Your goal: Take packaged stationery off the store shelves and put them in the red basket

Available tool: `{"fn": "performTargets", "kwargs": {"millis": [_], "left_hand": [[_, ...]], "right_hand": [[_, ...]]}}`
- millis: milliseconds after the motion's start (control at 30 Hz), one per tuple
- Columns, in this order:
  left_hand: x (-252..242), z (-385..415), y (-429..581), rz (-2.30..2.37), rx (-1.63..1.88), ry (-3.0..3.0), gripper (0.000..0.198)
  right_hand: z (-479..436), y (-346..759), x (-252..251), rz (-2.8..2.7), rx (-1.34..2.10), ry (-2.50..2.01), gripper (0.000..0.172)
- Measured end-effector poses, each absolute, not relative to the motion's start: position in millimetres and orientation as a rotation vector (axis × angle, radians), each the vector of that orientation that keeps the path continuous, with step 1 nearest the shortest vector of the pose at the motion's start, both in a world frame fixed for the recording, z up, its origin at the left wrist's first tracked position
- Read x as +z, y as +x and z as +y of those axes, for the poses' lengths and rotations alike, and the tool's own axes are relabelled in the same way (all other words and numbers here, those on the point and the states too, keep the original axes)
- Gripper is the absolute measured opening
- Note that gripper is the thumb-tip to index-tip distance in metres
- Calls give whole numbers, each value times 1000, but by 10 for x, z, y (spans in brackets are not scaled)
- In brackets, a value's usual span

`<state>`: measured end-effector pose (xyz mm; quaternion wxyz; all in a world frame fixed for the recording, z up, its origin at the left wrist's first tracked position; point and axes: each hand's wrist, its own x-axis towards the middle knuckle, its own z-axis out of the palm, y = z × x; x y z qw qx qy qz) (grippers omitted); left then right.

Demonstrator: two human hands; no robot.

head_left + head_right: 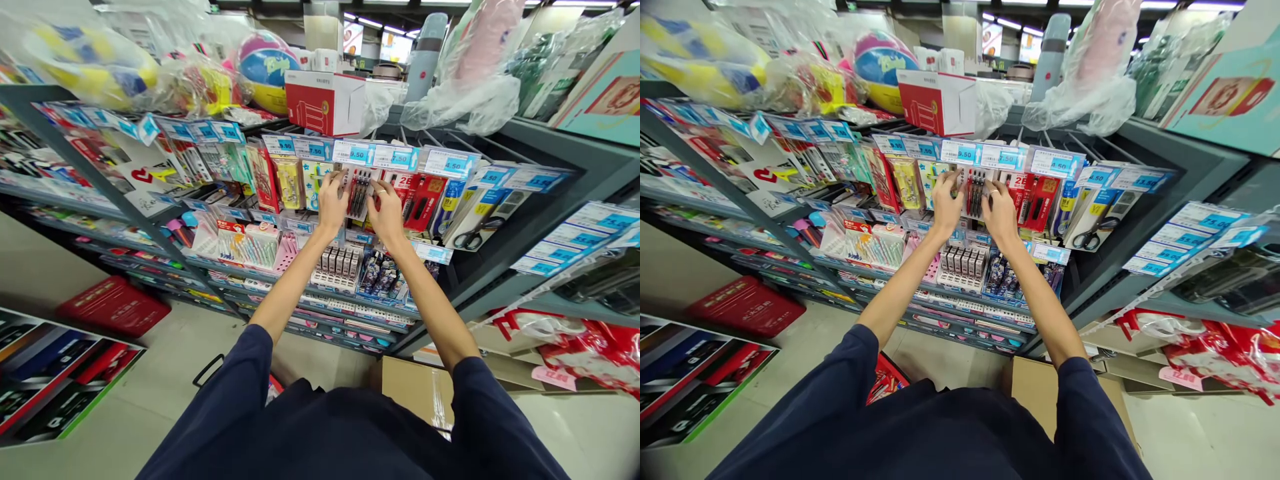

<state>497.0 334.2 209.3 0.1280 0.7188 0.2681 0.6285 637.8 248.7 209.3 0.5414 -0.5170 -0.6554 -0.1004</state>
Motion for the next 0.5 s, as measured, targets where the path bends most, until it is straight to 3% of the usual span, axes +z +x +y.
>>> {"fn": "performTargets", "kwargs": {"millis": [333,500], "left_hand": [[2090,3323,4950,749,1838,2131,33],[1822,2382,4531,724,2057,1970,32]], "right_hand": [[2368,6333,2232,-1579,-231,-1260,43],[1503,6141,1606,-1353,-288,-1153,38]]}}
